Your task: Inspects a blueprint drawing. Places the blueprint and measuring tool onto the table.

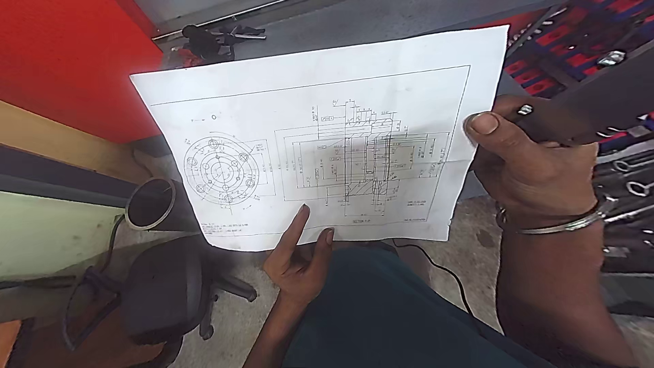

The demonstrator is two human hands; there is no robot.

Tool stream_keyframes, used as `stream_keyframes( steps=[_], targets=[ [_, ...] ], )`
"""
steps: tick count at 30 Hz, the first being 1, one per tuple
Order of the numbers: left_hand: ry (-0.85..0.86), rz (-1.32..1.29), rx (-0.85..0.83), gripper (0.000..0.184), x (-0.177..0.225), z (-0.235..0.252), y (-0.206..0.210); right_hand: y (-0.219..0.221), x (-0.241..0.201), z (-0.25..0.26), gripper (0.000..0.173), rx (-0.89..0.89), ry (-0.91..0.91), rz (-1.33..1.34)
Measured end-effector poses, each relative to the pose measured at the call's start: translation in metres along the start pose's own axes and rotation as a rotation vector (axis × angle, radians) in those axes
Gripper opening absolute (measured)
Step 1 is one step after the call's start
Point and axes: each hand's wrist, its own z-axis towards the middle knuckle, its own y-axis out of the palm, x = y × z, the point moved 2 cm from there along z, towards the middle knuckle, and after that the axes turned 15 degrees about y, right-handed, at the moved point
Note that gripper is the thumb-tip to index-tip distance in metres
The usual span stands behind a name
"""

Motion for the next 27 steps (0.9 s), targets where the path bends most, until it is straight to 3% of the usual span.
stream_keyframes(
  steps=[27],
  targets=[
    [0.008,-0.009,-0.006,0.052,0.0035,-0.0003,0.0002,-0.0019,-0.0016,-0.0026,0.006,0.003,0.006,0.004]
  ],
)
